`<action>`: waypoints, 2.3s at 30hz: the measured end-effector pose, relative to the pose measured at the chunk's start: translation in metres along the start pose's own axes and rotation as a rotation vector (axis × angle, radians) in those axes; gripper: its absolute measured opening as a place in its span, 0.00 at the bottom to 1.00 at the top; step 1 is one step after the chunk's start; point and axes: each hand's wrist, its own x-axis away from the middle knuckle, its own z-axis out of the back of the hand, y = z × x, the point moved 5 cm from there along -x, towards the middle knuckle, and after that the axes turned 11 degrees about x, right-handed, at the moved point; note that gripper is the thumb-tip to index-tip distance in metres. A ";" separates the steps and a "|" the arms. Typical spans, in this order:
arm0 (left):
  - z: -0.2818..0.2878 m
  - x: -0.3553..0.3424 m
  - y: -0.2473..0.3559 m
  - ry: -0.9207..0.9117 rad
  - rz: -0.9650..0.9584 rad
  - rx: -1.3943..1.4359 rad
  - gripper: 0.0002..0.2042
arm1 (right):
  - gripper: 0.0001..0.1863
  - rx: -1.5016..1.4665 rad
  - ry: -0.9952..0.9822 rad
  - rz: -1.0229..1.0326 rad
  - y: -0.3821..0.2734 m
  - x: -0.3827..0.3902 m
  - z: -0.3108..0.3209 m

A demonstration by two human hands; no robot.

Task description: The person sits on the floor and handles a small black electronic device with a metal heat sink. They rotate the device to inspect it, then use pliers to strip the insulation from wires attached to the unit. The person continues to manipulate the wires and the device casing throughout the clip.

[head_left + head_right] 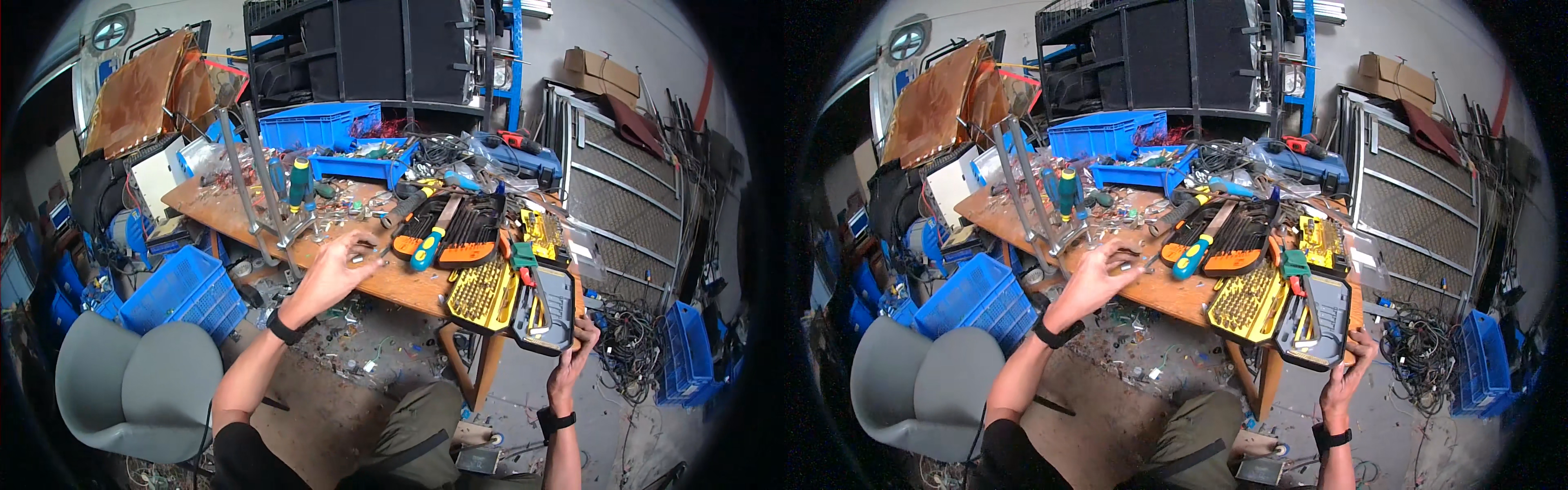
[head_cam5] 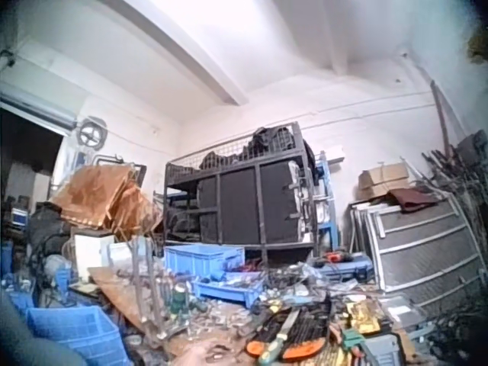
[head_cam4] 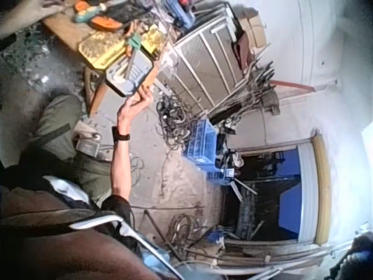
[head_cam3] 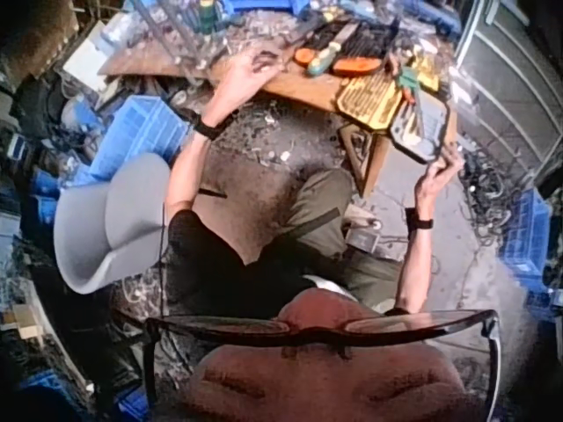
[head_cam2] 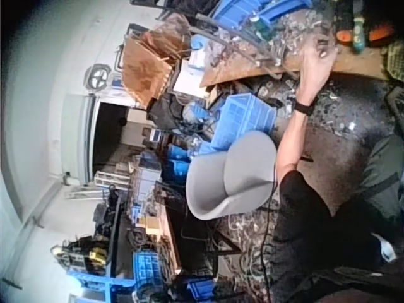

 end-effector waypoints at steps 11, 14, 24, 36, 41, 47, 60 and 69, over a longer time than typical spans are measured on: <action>-0.015 -0.002 -0.028 0.112 -0.167 -0.156 0.12 | 0.31 -0.012 0.050 0.000 0.018 0.002 -0.005; -0.014 -0.001 -0.030 0.122 -0.157 -0.156 0.11 | 0.34 -0.042 0.061 -0.025 0.016 0.003 -0.007; -0.021 -0.006 -0.018 0.012 -0.214 -0.230 0.13 | 0.29 -0.014 0.054 0.013 0.011 0.007 -0.002; -0.008 0.020 0.012 0.065 -0.337 -0.258 0.09 | 0.33 0.043 0.100 0.035 0.006 -0.001 -0.007; -0.025 0.008 0.025 0.015 -0.305 -0.223 0.09 | 0.28 0.041 0.095 0.032 0.007 -0.001 -0.005; -0.048 -0.009 0.031 -0.012 -0.457 -0.179 0.11 | 0.24 0.039 0.090 0.042 0.004 0.000 -0.004; -0.083 -0.030 0.018 -0.193 -0.421 -0.262 0.16 | 0.29 0.056 0.103 0.029 0.006 0.002 -0.006; -0.048 -0.030 -0.011 -0.105 -0.228 -0.122 0.16 | 0.31 0.071 0.093 0.015 0.006 0.002 -0.005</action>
